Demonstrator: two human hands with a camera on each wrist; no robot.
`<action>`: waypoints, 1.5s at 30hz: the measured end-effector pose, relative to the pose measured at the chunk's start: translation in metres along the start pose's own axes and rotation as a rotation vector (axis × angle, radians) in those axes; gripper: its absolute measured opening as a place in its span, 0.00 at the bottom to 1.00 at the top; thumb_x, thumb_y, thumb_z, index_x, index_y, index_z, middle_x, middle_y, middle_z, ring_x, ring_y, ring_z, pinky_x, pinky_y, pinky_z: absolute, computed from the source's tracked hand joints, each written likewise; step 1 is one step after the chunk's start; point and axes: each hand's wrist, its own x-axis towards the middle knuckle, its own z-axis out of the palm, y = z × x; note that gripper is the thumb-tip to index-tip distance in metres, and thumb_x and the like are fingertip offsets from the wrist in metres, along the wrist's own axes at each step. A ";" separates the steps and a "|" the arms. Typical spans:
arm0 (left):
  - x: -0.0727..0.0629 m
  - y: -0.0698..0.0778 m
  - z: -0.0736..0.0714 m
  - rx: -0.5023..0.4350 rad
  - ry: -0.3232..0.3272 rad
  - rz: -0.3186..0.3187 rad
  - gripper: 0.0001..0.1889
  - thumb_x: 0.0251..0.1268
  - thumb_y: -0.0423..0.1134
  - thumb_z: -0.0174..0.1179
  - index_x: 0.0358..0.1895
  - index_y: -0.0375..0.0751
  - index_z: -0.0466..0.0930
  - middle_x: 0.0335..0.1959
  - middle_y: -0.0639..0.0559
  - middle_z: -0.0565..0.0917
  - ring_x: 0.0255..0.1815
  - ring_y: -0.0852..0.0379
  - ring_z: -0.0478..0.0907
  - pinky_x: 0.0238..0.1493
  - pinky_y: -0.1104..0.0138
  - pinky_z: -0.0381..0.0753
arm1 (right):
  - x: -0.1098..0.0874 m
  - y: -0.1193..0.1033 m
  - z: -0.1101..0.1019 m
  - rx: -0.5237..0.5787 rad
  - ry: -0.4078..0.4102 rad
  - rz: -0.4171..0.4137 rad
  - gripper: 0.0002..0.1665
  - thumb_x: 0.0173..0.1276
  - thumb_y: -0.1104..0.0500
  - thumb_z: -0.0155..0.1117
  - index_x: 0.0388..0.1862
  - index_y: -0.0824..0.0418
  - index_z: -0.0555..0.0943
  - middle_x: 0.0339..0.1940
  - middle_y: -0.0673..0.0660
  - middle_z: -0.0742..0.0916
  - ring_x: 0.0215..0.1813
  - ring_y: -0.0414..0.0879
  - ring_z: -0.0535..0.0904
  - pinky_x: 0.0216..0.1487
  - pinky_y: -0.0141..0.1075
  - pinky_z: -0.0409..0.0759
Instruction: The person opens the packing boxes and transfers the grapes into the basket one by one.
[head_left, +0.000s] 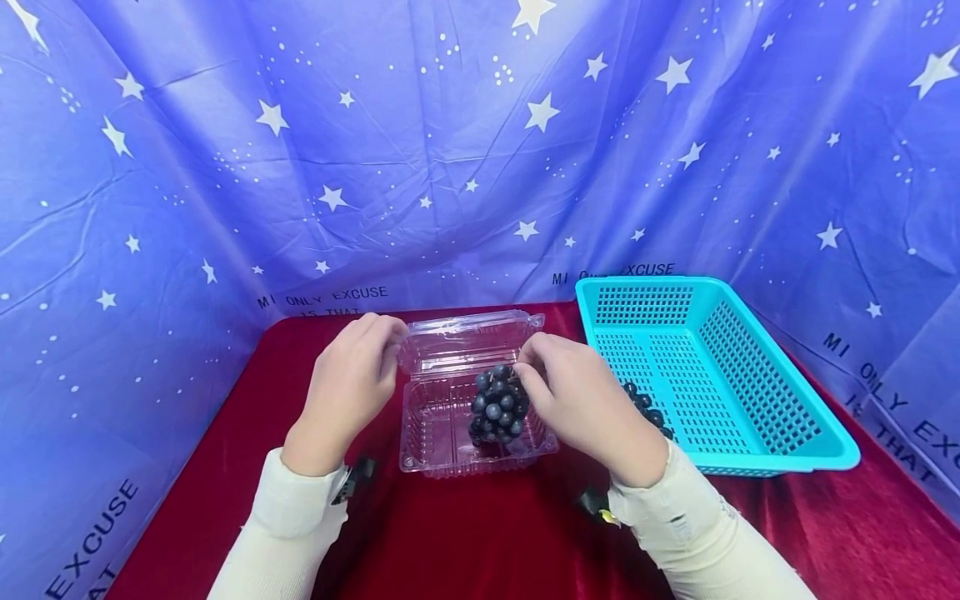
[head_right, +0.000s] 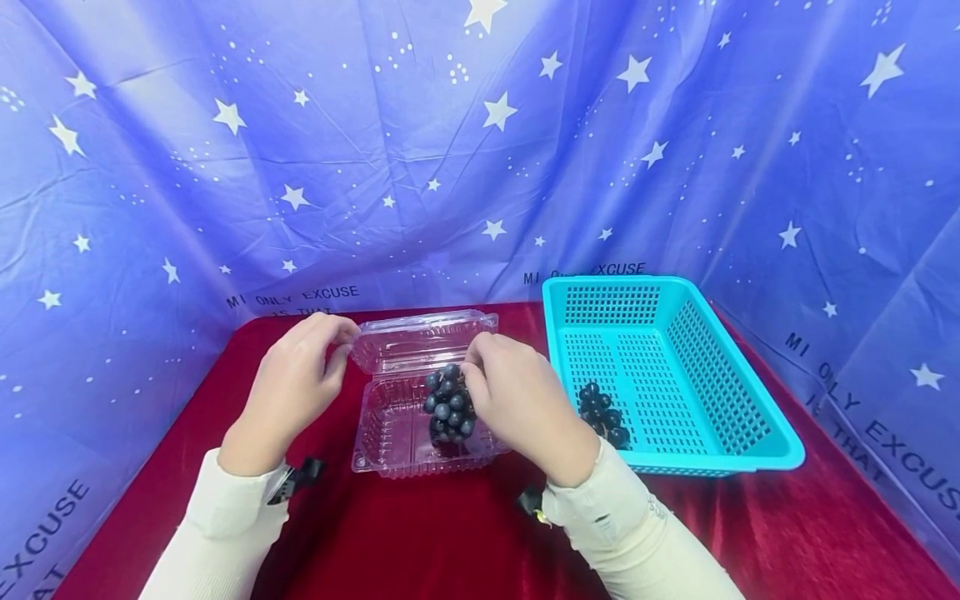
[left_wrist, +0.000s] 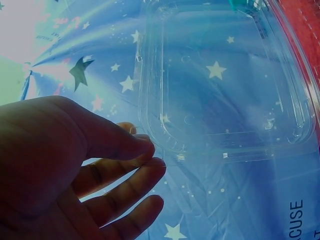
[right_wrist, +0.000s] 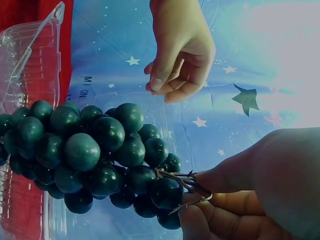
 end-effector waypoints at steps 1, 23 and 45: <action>0.000 0.000 0.000 0.000 0.002 0.001 0.10 0.63 0.23 0.59 0.43 0.40 0.83 0.35 0.49 0.83 0.37 0.50 0.80 0.38 0.56 0.85 | 0.000 0.000 0.000 0.008 0.002 0.002 0.04 0.74 0.56 0.64 0.40 0.56 0.83 0.33 0.49 0.86 0.32 0.42 0.77 0.39 0.40 0.80; 0.001 0.000 0.001 -0.003 0.062 0.021 0.10 0.64 0.25 0.59 0.44 0.40 0.84 0.37 0.48 0.84 0.37 0.50 0.80 0.37 0.57 0.85 | 0.002 0.003 -0.008 0.105 0.064 0.044 0.03 0.74 0.58 0.64 0.39 0.56 0.82 0.30 0.49 0.85 0.25 0.42 0.73 0.31 0.37 0.77; 0.002 0.002 0.001 0.004 0.073 -0.015 0.08 0.64 0.29 0.67 0.44 0.39 0.84 0.37 0.45 0.85 0.38 0.46 0.82 0.37 0.54 0.78 | -0.003 0.006 -0.020 0.148 0.119 0.090 0.03 0.75 0.56 0.64 0.41 0.53 0.82 0.26 0.47 0.82 0.26 0.43 0.73 0.30 0.37 0.75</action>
